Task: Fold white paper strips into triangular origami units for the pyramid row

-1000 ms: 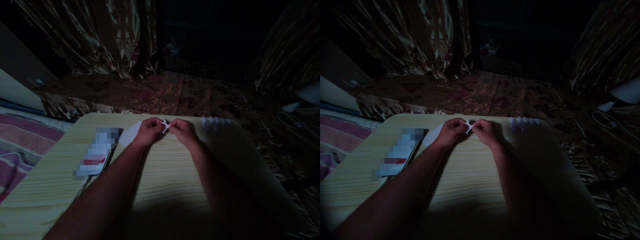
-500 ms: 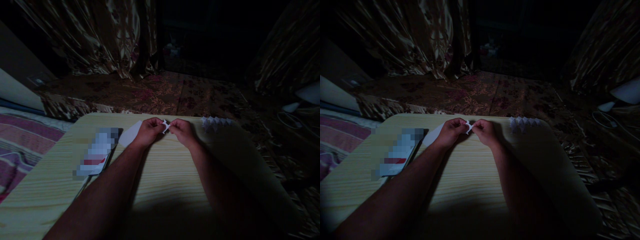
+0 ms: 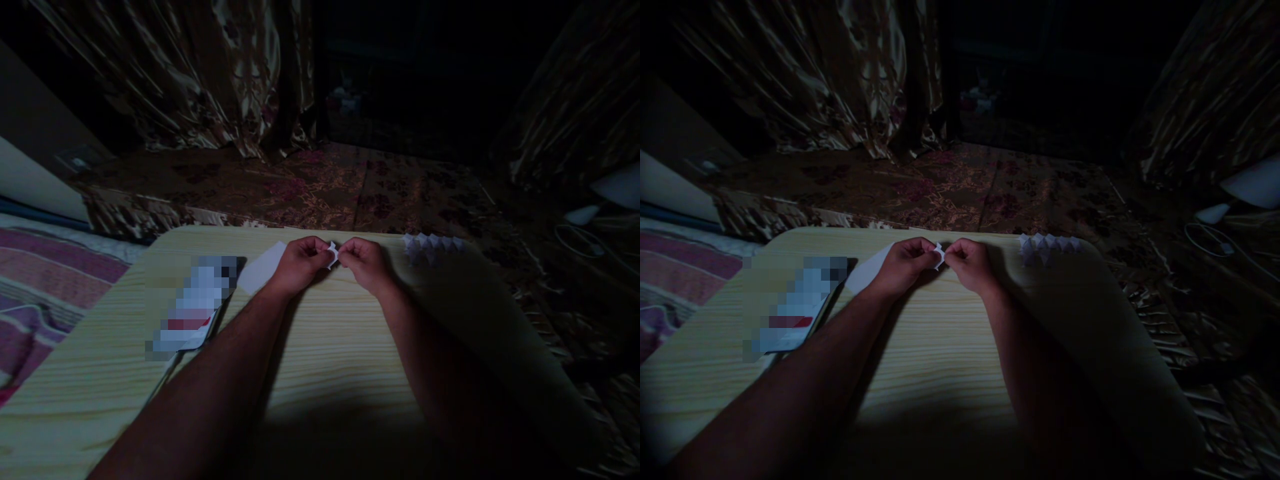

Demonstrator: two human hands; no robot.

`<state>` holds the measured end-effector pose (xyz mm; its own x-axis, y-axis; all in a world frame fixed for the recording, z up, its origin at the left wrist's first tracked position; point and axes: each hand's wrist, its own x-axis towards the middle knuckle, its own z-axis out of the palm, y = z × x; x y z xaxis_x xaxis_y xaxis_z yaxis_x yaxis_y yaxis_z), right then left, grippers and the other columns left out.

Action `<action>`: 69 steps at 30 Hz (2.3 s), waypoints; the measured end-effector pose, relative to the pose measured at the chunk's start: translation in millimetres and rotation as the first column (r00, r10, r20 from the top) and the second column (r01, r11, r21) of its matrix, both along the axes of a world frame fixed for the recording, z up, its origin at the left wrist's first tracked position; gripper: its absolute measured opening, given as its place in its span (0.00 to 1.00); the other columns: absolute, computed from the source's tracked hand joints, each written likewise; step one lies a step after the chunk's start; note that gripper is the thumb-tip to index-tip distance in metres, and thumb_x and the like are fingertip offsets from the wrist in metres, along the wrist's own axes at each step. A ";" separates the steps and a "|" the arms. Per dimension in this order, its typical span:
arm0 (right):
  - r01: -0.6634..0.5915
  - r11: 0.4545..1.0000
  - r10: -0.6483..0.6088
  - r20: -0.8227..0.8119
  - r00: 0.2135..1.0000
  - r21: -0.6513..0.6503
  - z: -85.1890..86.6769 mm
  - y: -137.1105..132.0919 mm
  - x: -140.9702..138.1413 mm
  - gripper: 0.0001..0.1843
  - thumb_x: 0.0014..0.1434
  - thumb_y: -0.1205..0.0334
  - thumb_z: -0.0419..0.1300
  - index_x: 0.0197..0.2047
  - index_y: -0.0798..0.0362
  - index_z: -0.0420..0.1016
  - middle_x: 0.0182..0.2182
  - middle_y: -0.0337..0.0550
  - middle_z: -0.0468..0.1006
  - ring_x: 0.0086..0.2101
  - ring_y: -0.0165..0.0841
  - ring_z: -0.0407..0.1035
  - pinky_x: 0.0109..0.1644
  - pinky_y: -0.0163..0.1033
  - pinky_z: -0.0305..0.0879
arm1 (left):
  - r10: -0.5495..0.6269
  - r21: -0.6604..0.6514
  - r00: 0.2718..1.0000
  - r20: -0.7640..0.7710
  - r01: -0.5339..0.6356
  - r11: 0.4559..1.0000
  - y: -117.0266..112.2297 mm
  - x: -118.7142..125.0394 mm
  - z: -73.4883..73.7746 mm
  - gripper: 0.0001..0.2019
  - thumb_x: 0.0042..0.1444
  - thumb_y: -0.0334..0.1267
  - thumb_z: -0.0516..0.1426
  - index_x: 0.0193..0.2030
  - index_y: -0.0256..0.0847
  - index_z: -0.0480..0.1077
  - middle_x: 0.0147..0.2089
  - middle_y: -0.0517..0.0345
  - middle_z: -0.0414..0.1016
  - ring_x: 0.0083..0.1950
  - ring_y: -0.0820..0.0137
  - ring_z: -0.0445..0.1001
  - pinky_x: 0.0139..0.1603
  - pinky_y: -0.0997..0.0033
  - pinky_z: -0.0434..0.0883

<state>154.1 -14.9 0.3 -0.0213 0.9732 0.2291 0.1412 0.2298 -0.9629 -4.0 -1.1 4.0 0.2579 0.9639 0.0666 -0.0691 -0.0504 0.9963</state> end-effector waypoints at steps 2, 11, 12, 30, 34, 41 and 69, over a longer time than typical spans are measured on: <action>0.019 1.000 -0.019 -0.027 0.999 -0.007 0.4 0.0 0.2 0.04 0.47 0.63 0.58 0.27 0.55 0.71 0.21 0.35 0.70 0.24 0.27 0.62 0.29 0.33 0.57 | 0.006 0.017 1.000 0.004 -0.006 1.000 0.0 0.2 1.1 0.11 0.44 0.41 0.63 0.31 0.36 0.71 0.28 0.58 0.73 0.27 0.75 0.67 0.30 0.74 0.63; 0.069 0.997 -0.072 -0.079 0.994 -0.045 3.0 -0.3 1.2 0.05 0.48 0.61 0.59 0.27 0.54 0.69 0.19 0.35 0.69 0.23 0.27 0.62 0.28 0.34 0.57 | 0.055 0.009 0.995 0.087 -0.056 0.998 1.0 -1.7 2.8 0.10 0.44 0.38 0.62 0.34 0.37 0.73 0.30 0.58 0.75 0.30 0.72 0.70 0.33 0.73 0.66; 0.070 0.997 -0.074 -0.080 0.994 -0.045 3.2 -0.3 1.3 0.05 0.48 0.61 0.59 0.27 0.54 0.69 0.19 0.35 0.69 0.23 0.27 0.62 0.28 0.34 0.57 | 0.047 0.007 0.995 0.092 -0.048 0.999 1.1 -2.0 2.0 0.11 0.44 0.38 0.62 0.35 0.37 0.73 0.31 0.57 0.75 0.30 0.72 0.71 0.33 0.72 0.66; -0.020 0.999 0.026 -0.148 0.989 0.044 0.1 0.7 -0.8 0.21 0.47 0.65 0.60 0.48 0.50 0.69 0.31 0.37 0.74 0.28 0.27 0.67 0.31 0.33 0.63 | 0.073 0.049 0.996 0.056 -0.076 0.996 2.7 -2.0 -2.8 0.13 0.45 0.39 0.64 0.37 0.36 0.74 0.28 0.57 0.74 0.27 0.75 0.69 0.28 0.75 0.64; -0.037 0.997 0.046 -0.139 0.989 0.067 -2.8 0.8 -3.2 0.16 0.48 0.65 0.60 0.43 0.51 0.72 0.32 0.38 0.75 0.30 0.27 0.69 0.31 0.32 0.63 | 0.101 0.049 0.992 0.076 -0.105 0.993 3.9 -1.2 -3.1 0.12 0.46 0.38 0.63 0.37 0.36 0.74 0.27 0.58 0.73 0.25 0.76 0.67 0.26 0.76 0.62; 0.003 0.999 -0.002 -0.020 1.000 0.040 -2.6 -2.2 -6.5 0.18 0.46 0.65 0.62 0.43 0.51 0.71 0.24 0.34 0.72 0.24 0.26 0.66 0.27 0.31 0.61 | 0.113 0.034 0.991 0.075 -0.116 0.993 3.9 -0.2 -2.9 0.11 0.46 0.38 0.62 0.36 0.35 0.74 0.24 0.59 0.71 0.22 0.77 0.63 0.23 0.77 0.59; 0.112 0.980 -0.136 0.142 0.981 0.167 -1.3 -5.0 -11.1 0.10 0.48 0.60 0.63 0.34 0.51 0.69 0.31 0.37 0.74 0.31 0.29 0.69 0.32 0.33 0.65 | 0.106 0.015 0.987 0.123 -0.109 0.994 1.1 1.4 2.9 0.12 0.47 0.39 0.61 0.38 0.36 0.74 0.26 0.61 0.69 0.24 0.78 0.62 0.24 0.77 0.58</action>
